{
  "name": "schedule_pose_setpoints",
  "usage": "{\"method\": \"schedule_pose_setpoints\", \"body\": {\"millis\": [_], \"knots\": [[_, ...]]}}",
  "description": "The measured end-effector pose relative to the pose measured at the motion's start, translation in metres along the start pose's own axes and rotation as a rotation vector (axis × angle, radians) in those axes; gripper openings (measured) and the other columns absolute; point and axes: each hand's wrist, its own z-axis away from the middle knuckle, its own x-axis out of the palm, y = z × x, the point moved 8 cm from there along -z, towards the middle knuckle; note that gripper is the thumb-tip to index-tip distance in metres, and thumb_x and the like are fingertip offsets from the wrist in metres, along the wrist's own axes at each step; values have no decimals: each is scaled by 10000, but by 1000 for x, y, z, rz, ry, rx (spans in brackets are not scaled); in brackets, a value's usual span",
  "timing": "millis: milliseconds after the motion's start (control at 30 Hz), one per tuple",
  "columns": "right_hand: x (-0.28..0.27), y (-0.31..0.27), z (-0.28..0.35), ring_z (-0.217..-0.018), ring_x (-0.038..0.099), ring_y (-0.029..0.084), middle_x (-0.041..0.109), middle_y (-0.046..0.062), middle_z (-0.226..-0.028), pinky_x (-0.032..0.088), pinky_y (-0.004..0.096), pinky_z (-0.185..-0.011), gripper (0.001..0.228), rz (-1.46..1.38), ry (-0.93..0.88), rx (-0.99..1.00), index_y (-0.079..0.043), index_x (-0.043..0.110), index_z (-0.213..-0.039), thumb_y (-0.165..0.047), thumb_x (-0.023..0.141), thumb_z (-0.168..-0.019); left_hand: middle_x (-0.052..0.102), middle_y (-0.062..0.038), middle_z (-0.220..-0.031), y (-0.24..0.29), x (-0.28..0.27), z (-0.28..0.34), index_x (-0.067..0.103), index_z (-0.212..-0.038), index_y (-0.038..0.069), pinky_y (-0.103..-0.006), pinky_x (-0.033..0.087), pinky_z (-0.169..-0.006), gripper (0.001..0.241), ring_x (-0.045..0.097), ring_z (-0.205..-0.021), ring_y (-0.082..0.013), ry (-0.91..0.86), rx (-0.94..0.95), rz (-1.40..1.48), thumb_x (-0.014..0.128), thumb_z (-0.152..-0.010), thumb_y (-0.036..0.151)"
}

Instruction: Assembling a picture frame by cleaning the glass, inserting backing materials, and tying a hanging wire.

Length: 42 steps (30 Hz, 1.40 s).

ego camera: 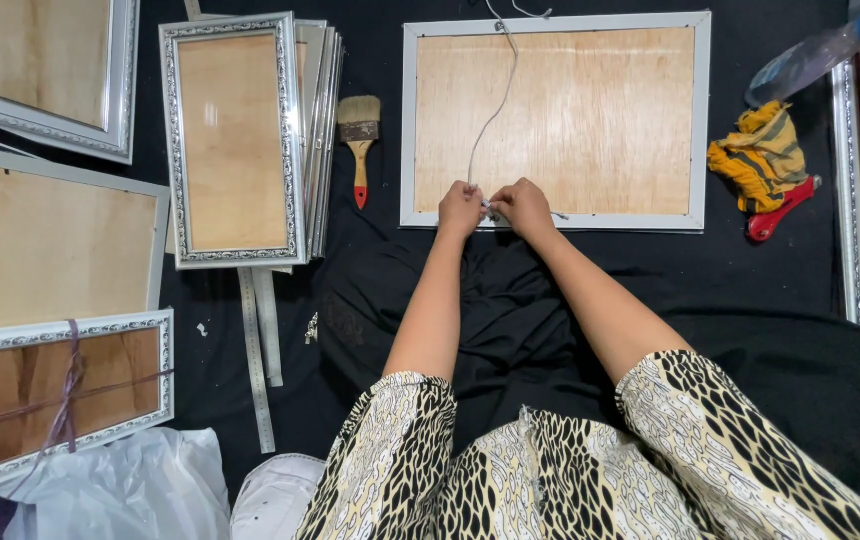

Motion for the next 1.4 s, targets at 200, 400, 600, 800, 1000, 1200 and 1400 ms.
{"method": "schedule_pose_setpoints", "body": {"millis": [200,400,600,800,1000,1200,1400], "knots": [[7,3,-10,-956,711,365,698,124,-905,572,467,-847,108,35,-36,23,-165,811,-1017,-178,783,-914,795,-16,-868,-8,1,-12,741,-1054,157,-368,577,-893,224,765,-924,-221,11,61,-17,727,-906,324],[10,1,-12,-890,687,325,686,42,-823,566,424,-801,99,100,37,-49,-192,698,-939,-188,787,-896,752,24,-709,-5,2,-3,750,-981,199,-265,569,-755,85,715,-606,-114,-1,-3,91,695,-925,234],[-17,-27,10,-931,648,294,665,34,-881,540,373,-807,155,229,163,-137,-166,669,-888,-131,817,-859,738,18,-659,-8,4,-8,758,-948,208,-231,558,-681,62,697,-544,-107,6,-15,115,700,-926,208],[-15,-27,18,-924,633,292,641,56,-865,539,367,-812,91,159,201,-86,-139,659,-944,-137,749,-937,759,-6,-721,-15,8,-13,770,-962,213,-262,576,-753,72,740,-626,-137,15,0,96,714,-919,200],[-3,-22,34,-931,650,318,709,89,-883,550,435,-844,60,-96,181,-26,-130,699,-1050,-178,682,-1018,762,-22,-746,-13,4,-8,773,-982,208,-292,586,-789,85,755,-693,-168,39,0,102,709,-927,191],[9,0,36,-983,645,343,730,93,-972,549,443,-892,110,-301,200,10,-159,750,-1094,-171,702,-996,755,-27,-740,-10,1,-4,783,-968,228,-304,587,-771,80,758,-717,-194,37,13,98,719,-926,203],[10,5,32,-1027,606,374,646,118,-1013,528,454,-923,125,-256,212,22,-129,790,-1055,-131,742,-940,735,-10,-692,7,-1,4,777,-955,202,-285,579,-757,86,737,-660,-147,45,50,109,701,-934,170]]}}
